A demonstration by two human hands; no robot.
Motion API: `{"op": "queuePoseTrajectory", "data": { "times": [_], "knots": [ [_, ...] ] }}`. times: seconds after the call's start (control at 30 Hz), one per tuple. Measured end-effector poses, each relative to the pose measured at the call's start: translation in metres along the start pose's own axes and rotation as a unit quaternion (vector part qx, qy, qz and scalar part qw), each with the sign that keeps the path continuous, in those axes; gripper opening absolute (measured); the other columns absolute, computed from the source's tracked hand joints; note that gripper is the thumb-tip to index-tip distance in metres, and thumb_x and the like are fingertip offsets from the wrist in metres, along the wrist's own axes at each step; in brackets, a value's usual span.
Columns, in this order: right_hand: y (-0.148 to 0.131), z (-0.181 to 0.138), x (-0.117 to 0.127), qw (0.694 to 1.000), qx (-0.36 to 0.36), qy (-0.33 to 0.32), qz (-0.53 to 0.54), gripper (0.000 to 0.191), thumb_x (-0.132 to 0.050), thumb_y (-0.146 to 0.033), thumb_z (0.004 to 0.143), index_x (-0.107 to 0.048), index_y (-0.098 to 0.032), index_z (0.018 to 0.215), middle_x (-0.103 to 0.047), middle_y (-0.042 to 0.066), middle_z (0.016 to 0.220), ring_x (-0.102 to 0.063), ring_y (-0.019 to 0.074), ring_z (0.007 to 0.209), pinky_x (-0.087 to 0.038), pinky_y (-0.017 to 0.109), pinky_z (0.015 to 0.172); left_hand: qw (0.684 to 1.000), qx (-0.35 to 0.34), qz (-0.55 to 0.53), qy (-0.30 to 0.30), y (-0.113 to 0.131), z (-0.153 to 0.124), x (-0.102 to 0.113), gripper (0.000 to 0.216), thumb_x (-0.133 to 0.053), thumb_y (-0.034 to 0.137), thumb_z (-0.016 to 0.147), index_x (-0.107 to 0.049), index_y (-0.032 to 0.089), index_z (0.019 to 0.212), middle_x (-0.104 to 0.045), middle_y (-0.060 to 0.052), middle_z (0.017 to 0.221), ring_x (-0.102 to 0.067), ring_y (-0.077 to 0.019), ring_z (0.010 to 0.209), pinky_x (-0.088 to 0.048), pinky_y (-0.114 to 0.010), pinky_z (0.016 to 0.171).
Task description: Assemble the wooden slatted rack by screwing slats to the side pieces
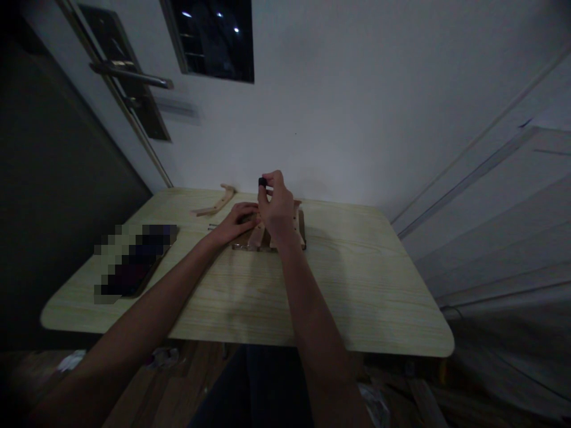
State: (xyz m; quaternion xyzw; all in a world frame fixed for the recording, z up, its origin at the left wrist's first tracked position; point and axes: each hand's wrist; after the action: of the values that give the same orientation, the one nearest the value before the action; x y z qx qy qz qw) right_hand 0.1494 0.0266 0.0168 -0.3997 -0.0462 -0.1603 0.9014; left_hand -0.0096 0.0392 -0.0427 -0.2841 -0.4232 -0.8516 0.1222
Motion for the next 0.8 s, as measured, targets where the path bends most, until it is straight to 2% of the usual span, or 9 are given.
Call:
{"op": "queuePoseTrajectory", "data": {
  "times": [0.17, 0.43, 0.67, 0.8],
  "knots": [
    [0.001, -0.003, 0.0, 1.0, -0.015, -0.011, 0.022, 0.021, -0.051, -0.04, 0.096, -0.049, -0.028, 0.112, -0.066, 0.004, 0.097, -0.068, 0.0174, 0.083, -0.061, 0.035, 0.073, 1.0, -0.003, -0.002, 0.003, 0.0, -0.001, 0.0, 0.027, -0.066, 0.032, 0.085, -0.072, 0.024, 0.109, -0.066, -0.007, 0.124, -0.055, -0.0271, 0.121, -0.037, -0.048, 0.111],
    [-0.002, -0.008, -0.006, 0.999, -0.028, 0.025, 0.029, 0.025, -0.05, -0.046, 0.096, -0.049, -0.027, 0.112, -0.066, 0.004, 0.096, -0.067, 0.0156, 0.074, -0.06, 0.032, 0.067, 1.0, 0.0, 0.0, -0.007, 0.003, -0.003, 0.002, 0.029, -0.064, 0.032, 0.086, -0.071, 0.024, 0.114, -0.064, -0.007, 0.126, -0.053, -0.0268, 0.123, -0.036, -0.047, 0.113],
    [-0.01, -0.008, 0.001, 1.0, -0.018, 0.003, -0.008, 0.031, -0.054, -0.041, 0.093, -0.052, -0.029, 0.123, -0.066, 0.002, 0.091, -0.067, 0.0178, 0.08, -0.061, 0.033, 0.072, 1.0, -0.003, -0.004, -0.005, 0.002, -0.003, 0.002, 0.028, -0.065, 0.035, 0.086, -0.071, 0.021, 0.11, -0.063, -0.008, 0.127, -0.052, -0.027, 0.122, -0.035, -0.047, 0.113],
    [-0.011, -0.007, 0.002, 0.999, -0.017, -0.011, -0.041, 0.027, -0.051, -0.042, 0.094, -0.061, -0.026, 0.114, -0.068, 0.007, 0.105, -0.068, 0.0198, 0.089, -0.06, 0.035, 0.078, 1.0, 0.003, 0.0, -0.012, 0.002, -0.002, 0.002, 0.027, -0.065, 0.034, 0.085, -0.071, 0.022, 0.109, -0.064, -0.008, 0.128, -0.053, -0.0265, 0.122, -0.035, -0.047, 0.113]
  ]
}}
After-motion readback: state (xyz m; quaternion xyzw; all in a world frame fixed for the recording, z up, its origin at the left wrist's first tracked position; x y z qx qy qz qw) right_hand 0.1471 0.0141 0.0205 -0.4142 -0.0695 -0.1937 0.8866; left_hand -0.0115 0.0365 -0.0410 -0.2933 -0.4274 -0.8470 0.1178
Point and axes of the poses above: each hand's wrist, its own z-axis towards the middle knuckle, its own x-axis out of the back of the hand, y = z × x
